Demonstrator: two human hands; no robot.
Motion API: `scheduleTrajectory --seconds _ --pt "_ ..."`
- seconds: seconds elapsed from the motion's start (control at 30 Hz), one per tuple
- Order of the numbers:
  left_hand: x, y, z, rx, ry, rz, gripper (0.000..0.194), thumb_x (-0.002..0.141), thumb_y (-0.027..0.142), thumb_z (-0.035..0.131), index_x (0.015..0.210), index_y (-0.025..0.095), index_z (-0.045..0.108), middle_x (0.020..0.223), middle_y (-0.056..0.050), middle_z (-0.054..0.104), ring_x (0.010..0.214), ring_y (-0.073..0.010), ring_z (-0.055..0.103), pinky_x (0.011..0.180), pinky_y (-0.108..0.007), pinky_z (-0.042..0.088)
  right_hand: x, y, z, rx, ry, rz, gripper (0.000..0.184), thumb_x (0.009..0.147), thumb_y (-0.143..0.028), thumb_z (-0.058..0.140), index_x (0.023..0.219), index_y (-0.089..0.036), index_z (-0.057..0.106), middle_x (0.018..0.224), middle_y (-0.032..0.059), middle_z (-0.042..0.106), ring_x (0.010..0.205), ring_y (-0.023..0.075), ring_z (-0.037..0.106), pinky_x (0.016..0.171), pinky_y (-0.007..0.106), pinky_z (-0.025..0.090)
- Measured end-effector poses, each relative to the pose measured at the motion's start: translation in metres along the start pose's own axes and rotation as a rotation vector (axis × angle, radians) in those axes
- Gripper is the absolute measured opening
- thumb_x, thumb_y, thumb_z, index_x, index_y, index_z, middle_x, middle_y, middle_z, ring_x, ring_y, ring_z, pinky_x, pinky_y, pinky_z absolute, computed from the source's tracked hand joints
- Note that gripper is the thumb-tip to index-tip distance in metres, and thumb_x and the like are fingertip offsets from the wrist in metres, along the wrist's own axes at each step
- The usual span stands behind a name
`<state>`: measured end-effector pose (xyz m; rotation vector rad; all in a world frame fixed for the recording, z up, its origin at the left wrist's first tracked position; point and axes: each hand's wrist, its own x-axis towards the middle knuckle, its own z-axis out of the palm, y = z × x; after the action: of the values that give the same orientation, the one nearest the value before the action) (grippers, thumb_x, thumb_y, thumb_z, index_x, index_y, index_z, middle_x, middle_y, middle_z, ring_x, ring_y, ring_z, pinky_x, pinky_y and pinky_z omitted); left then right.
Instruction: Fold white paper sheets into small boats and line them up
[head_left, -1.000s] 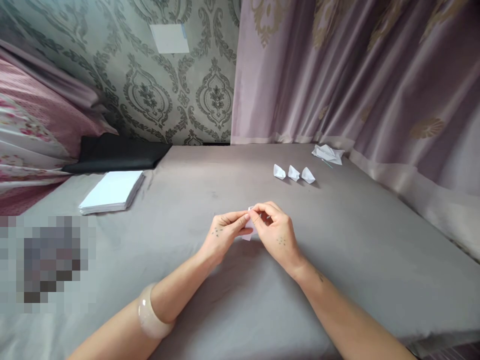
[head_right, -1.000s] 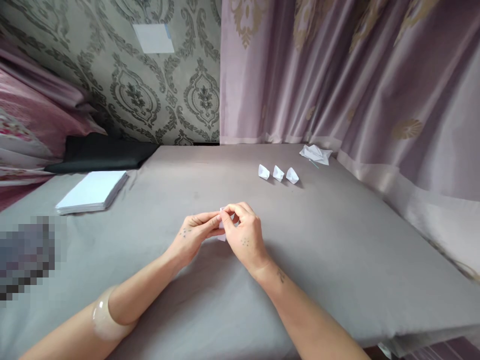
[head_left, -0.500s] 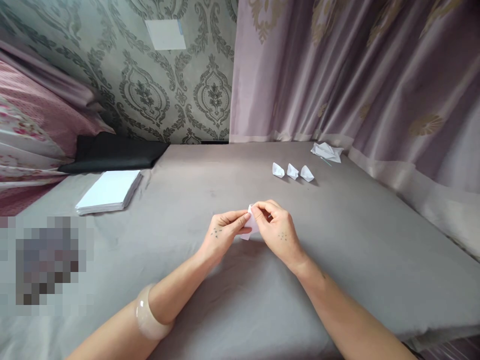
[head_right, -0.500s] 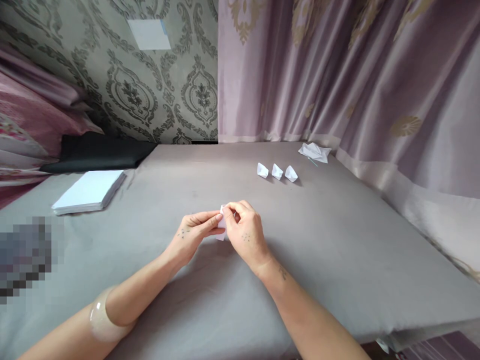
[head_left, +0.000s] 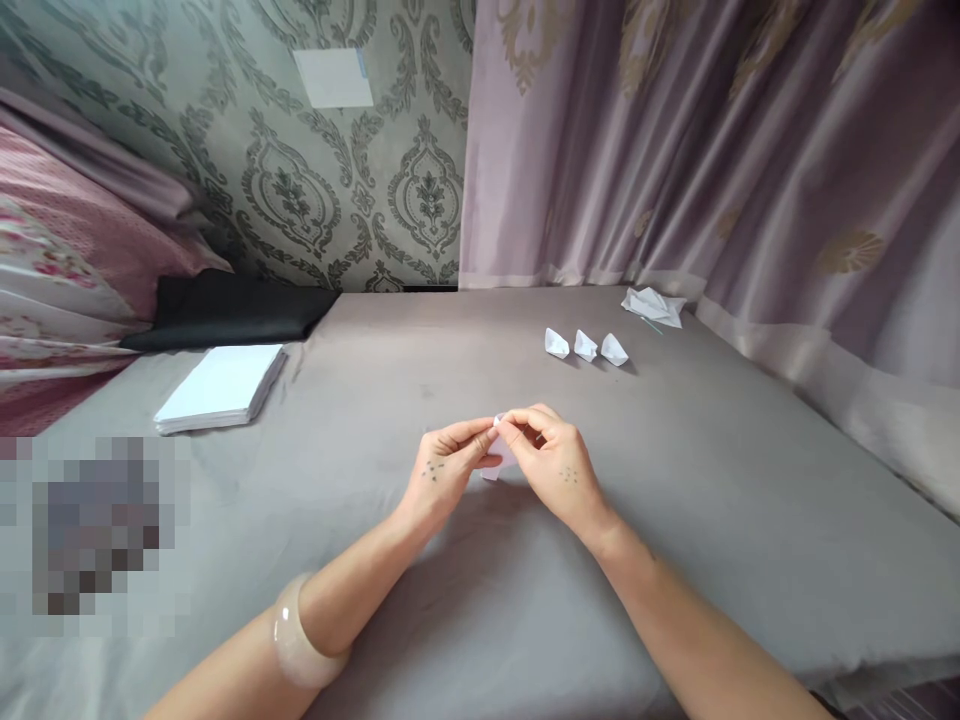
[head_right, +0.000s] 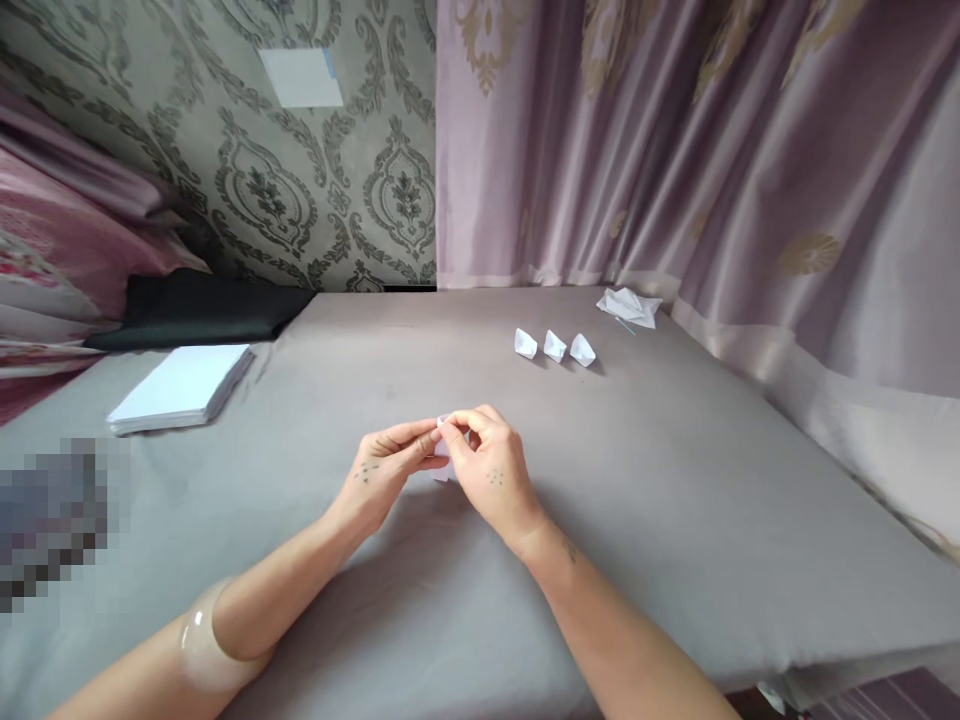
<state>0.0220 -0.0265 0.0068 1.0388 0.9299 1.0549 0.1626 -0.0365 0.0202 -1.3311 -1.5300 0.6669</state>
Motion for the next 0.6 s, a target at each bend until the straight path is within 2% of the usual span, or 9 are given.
scheduleTrajectory --seconds 0.23,0.43,0.6 --pt "0.0 0.002 0.001 0.012 0.012 0.014 0.023 0.076 0.039 0.073 0.09 0.022 0.077 0.092 -0.005 0.074 0.088 -0.0209 0.066 0.078 -0.033 0.055 0.001 0.001 -0.002 0.015 -0.033 0.054 0.021 0.085 -0.034 0.058 0.08 -0.02 0.072 0.077 0.0016 0.062 0.057 0.0101 0.051 0.057 0.023 0.045" --pt "0.0 0.007 0.0 -0.003 -0.039 0.011 0.028 0.076 0.04 0.072 0.096 0.022 0.077 0.096 -0.007 0.073 0.092 -0.0225 0.063 0.079 -0.034 0.053 0.002 0.001 -0.003 0.024 -0.025 0.042 0.024 0.085 -0.037 0.058 0.078 -0.02 0.072 0.075 0.0022 0.062 0.059 0.0113 0.054 0.058 0.024 0.046" --pt "0.0 0.01 -0.003 0.094 -0.011 0.036 0.022 0.075 0.038 0.073 0.09 0.023 0.078 0.094 -0.005 0.068 0.077 -0.0142 0.055 0.061 -0.024 0.043 0.002 0.003 -0.004 0.044 -0.049 0.094 0.027 0.084 -0.04 0.059 0.075 -0.018 0.072 0.071 0.0011 0.06 0.056 0.0106 0.051 0.054 0.024 0.044"
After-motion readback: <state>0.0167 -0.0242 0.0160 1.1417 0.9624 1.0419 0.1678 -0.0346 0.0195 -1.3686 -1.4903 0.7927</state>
